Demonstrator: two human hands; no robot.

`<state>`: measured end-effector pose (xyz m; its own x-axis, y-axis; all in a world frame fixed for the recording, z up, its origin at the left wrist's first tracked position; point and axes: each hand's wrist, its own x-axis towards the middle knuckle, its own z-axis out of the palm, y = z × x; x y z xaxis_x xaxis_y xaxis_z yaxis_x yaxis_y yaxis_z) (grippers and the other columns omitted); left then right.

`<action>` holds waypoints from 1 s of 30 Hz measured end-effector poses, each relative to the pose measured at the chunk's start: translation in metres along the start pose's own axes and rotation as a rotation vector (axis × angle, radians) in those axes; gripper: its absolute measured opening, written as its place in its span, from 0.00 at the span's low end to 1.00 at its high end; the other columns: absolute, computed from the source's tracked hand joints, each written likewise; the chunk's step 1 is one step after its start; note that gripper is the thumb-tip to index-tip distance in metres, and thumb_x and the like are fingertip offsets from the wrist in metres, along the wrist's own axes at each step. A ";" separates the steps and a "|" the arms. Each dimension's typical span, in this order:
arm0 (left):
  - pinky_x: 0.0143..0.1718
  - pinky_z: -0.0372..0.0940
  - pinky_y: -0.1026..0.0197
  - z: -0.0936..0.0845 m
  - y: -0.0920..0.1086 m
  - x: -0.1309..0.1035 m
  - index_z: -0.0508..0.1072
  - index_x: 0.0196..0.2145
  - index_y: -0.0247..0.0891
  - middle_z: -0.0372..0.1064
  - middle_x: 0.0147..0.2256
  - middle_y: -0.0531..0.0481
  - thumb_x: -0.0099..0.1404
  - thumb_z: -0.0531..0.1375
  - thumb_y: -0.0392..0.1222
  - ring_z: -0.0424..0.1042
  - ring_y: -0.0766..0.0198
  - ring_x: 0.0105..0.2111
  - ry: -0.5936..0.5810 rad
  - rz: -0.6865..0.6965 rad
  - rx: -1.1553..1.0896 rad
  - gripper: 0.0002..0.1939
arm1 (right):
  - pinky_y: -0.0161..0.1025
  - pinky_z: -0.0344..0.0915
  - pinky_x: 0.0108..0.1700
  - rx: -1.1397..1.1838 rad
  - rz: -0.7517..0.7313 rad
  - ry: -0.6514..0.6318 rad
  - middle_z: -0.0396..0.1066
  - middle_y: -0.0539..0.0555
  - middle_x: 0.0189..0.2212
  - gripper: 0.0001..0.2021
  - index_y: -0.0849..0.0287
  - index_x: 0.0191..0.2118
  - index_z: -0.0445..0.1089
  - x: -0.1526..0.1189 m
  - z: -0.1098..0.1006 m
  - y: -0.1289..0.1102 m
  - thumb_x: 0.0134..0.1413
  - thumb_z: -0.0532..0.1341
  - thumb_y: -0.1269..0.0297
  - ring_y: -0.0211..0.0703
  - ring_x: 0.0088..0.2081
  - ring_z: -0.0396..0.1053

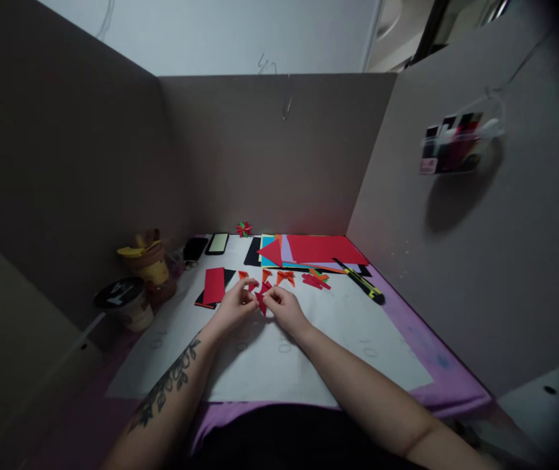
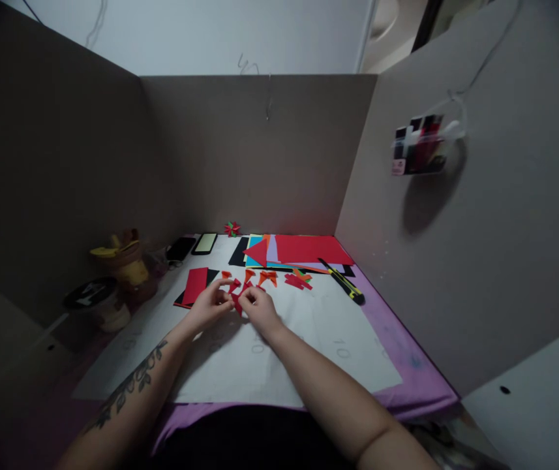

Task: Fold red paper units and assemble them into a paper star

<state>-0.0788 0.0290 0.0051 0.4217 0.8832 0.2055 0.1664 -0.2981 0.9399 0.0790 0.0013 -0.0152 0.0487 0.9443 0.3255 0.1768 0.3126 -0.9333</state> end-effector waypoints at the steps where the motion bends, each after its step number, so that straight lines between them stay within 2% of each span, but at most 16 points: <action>1: 0.25 0.56 0.68 -0.001 0.000 0.001 0.64 0.48 0.35 0.67 0.24 0.54 0.53 0.62 0.39 0.64 0.70 0.23 0.013 -0.010 -0.017 0.25 | 0.32 0.56 0.29 0.012 0.007 0.005 0.61 0.46 0.21 0.06 0.59 0.23 0.63 0.000 -0.001 0.000 0.47 0.57 0.65 0.35 0.25 0.58; 7: 0.27 0.58 0.67 -0.004 0.003 0.003 0.68 0.43 0.35 0.68 0.25 0.53 0.52 0.62 0.41 0.66 0.69 0.24 0.141 -0.033 -0.021 0.19 | 0.32 0.54 0.28 0.032 0.018 0.033 0.58 0.45 0.19 0.07 0.60 0.23 0.63 0.004 -0.006 0.003 0.46 0.57 0.64 0.34 0.24 0.56; 9: 0.28 0.59 0.66 -0.002 0.003 0.002 0.70 0.39 0.35 0.69 0.27 0.51 0.52 0.63 0.42 0.66 0.68 0.25 0.116 -0.035 -0.025 0.16 | 0.32 0.55 0.29 0.026 0.020 0.012 0.60 0.46 0.20 0.06 0.60 0.23 0.64 0.003 -0.005 0.003 0.46 0.58 0.64 0.35 0.25 0.57; 11: 0.25 0.58 0.66 0.000 0.003 0.000 0.71 0.31 0.34 0.68 0.24 0.51 0.52 0.63 0.45 0.65 0.69 0.23 0.047 -0.064 -0.031 0.12 | 0.32 0.56 0.29 0.027 0.019 -0.035 0.62 0.46 0.20 0.07 0.60 0.24 0.65 0.000 -0.005 0.002 0.46 0.58 0.63 0.35 0.25 0.58; 13: 0.21 0.54 0.67 0.000 0.002 -0.001 0.69 0.24 0.33 0.64 0.20 0.53 0.53 0.62 0.47 0.62 0.70 0.20 -0.009 -0.112 -0.036 0.13 | 0.32 0.57 0.28 0.039 0.025 -0.076 0.63 0.47 0.20 0.09 0.61 0.24 0.66 -0.001 -0.004 0.000 0.48 0.58 0.61 0.35 0.24 0.60; 15: 0.20 0.51 0.68 -0.002 0.002 -0.001 0.68 0.21 0.33 0.62 0.17 0.54 0.52 0.62 0.48 0.59 0.71 0.18 -0.001 -0.152 -0.051 0.14 | 0.32 0.58 0.27 0.033 0.051 -0.067 0.65 0.48 0.21 0.12 0.61 0.25 0.68 0.004 -0.005 -0.002 0.50 0.56 0.58 0.35 0.23 0.61; 16: 0.19 0.51 0.68 -0.004 0.002 0.000 0.68 0.21 0.33 0.61 0.17 0.55 0.51 0.63 0.48 0.59 0.71 0.18 0.041 -0.168 -0.068 0.15 | 0.32 0.59 0.27 0.002 0.063 -0.043 0.66 0.49 0.21 0.13 0.61 0.26 0.69 0.010 -0.004 -0.003 0.51 0.54 0.57 0.36 0.23 0.62; 18: 0.20 0.54 0.69 -0.010 0.002 0.003 0.67 0.21 0.34 0.63 0.18 0.55 0.49 0.64 0.48 0.61 0.71 0.19 0.205 -0.189 -0.138 0.14 | 0.32 0.60 0.27 -0.159 0.055 0.015 0.69 0.51 0.22 0.17 0.62 0.26 0.70 0.032 -0.001 -0.007 0.54 0.51 0.57 0.37 0.25 0.64; 20: 0.21 0.56 0.70 -0.017 0.001 0.007 0.67 0.22 0.35 0.64 0.20 0.56 0.48 0.64 0.48 0.63 0.71 0.20 0.444 -0.180 -0.269 0.13 | 0.31 0.61 0.29 -0.494 0.010 -0.048 0.71 0.51 0.24 0.16 0.61 0.28 0.72 0.063 0.007 -0.012 0.55 0.50 0.61 0.38 0.28 0.67; 21: 0.22 0.57 0.70 -0.022 0.001 0.009 0.67 0.23 0.35 0.64 0.20 0.56 0.48 0.63 0.47 0.63 0.71 0.20 0.559 -0.166 -0.350 0.13 | 0.30 0.61 0.31 -0.679 0.005 -0.134 0.73 0.51 0.27 0.14 0.59 0.31 0.73 0.080 0.013 -0.014 0.55 0.50 0.63 0.38 0.31 0.69; 23: 0.20 0.55 0.71 -0.030 0.000 0.012 0.66 0.23 0.36 0.64 0.19 0.58 0.47 0.63 0.46 0.62 0.73 0.19 0.726 -0.145 -0.514 0.12 | 0.30 0.62 0.33 -0.777 0.031 -0.200 0.75 0.52 0.30 0.09 0.59 0.32 0.74 0.113 0.028 -0.016 0.50 0.56 0.68 0.39 0.34 0.70; 26: 0.16 0.53 0.72 -0.040 -0.003 0.015 0.66 0.23 0.35 0.62 0.17 0.58 0.45 0.63 0.43 0.60 0.74 0.15 0.830 -0.177 -0.705 0.11 | 0.32 0.63 0.34 -0.901 0.109 -0.255 0.76 0.57 0.30 0.06 0.63 0.30 0.75 0.146 0.052 -0.013 0.44 0.61 0.72 0.43 0.34 0.72; 30: 0.13 0.51 0.72 -0.042 -0.006 0.015 0.64 0.20 0.35 0.60 0.14 0.59 0.45 0.62 0.41 0.57 0.75 0.13 0.835 -0.233 -0.825 0.10 | 0.33 0.65 0.33 -1.061 0.208 -0.331 0.74 0.58 0.21 0.07 0.66 0.25 0.75 0.161 0.076 -0.004 0.35 0.68 0.69 0.47 0.30 0.73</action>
<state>-0.1104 0.0593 0.0144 -0.3026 0.9384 -0.1668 -0.5892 -0.0466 0.8067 0.0116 0.1599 0.0294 -0.0601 0.9979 -0.0245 0.9484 0.0495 -0.3132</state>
